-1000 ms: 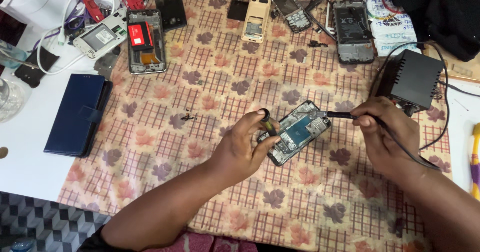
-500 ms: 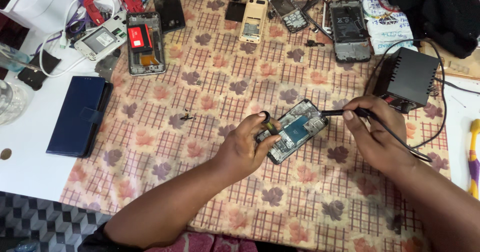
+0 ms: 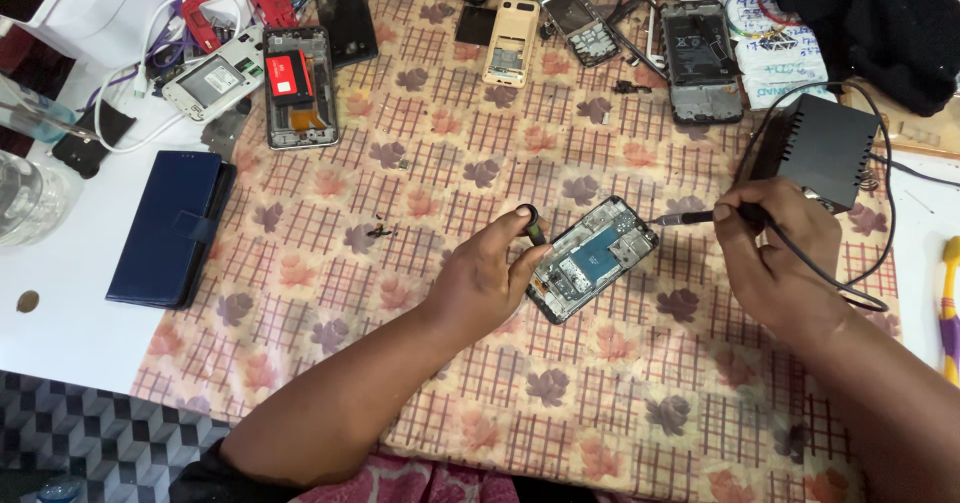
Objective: The person uses a soldering iron to work on the motherboard of a disassembled mobile phone. They hold the phone with one hand and apply the soldering iron to various points on the circuit board with the other hand.
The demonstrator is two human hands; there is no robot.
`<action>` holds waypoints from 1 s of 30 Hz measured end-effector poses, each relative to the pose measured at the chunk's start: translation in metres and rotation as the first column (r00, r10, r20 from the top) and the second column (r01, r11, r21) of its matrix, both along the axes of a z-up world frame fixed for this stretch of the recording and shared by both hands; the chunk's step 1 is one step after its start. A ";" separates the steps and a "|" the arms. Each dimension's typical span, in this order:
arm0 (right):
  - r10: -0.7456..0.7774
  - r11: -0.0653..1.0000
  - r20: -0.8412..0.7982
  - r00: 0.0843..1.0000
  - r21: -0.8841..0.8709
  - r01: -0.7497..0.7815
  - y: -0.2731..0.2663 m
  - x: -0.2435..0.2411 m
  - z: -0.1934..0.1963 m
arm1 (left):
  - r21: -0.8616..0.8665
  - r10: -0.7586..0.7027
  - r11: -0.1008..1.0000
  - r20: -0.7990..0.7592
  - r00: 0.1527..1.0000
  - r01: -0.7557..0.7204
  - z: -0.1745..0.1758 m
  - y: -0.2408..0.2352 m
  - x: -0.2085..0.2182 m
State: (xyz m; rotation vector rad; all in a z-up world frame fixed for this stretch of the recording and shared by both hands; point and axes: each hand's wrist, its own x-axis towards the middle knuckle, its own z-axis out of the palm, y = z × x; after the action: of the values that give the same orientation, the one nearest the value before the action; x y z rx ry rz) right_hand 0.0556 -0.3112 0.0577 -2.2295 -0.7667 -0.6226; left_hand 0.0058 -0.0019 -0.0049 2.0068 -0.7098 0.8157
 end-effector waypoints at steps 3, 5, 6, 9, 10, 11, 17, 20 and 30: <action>0.011 1.000 0.034 0.999 -0.019 -0.010 0.004 0.000 0.002 | 0.008 -0.001 1.000 -0.007 1.000 0.001 0.001 0.000 0.000; 0.014 1.000 0.021 1.000 -0.016 -0.013 0.006 0.000 0.002 | 0.017 -0.007 1.000 -0.022 1.000 0.007 0.002 0.001 -0.001; 0.015 1.000 0.015 1.000 -0.015 -0.015 0.007 0.000 0.003 | 0.021 -0.010 1.000 -0.029 1.000 0.010 0.002 0.001 -0.001; 0.027 0.999 0.021 0.999 -0.032 -0.026 0.008 0.001 0.003 | 0.017 -0.031 0.999 -0.060 0.998 0.032 0.004 0.001 -0.003; 0.033 0.999 0.010 0.999 -0.017 -0.033 0.009 0.001 0.003 | 0.006 -0.038 0.999 -0.069 0.997 0.039 0.005 0.001 -0.004; 0.040 0.999 0.000 0.999 -0.003 -0.040 0.010 0.002 0.002 | -0.005 -0.046 0.999 -0.079 0.996 0.046 0.006 0.000 -0.005; 0.045 0.998 -0.045 0.998 0.042 -0.043 0.013 0.002 -0.002 | -0.031 -0.087 0.996 -0.185 0.979 0.083 0.013 -0.002 -0.014; 0.052 0.997 -0.052 0.997 0.061 -0.049 0.015 0.002 -0.005 | -0.039 -0.104 0.994 -0.218 0.970 0.098 0.014 -0.002 -0.017; 0.184 0.959 -0.131 0.974 0.243 -0.148 0.012 0.004 -0.008 | -0.051 -0.068 0.997 -0.358 0.931 0.053 0.006 -0.005 -0.018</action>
State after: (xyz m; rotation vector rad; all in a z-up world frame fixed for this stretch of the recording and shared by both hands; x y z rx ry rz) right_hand 0.0598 -0.2994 0.0498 -1.9497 -0.7533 -0.4303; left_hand -0.0124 -0.0068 0.0016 2.0130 -0.5339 0.4042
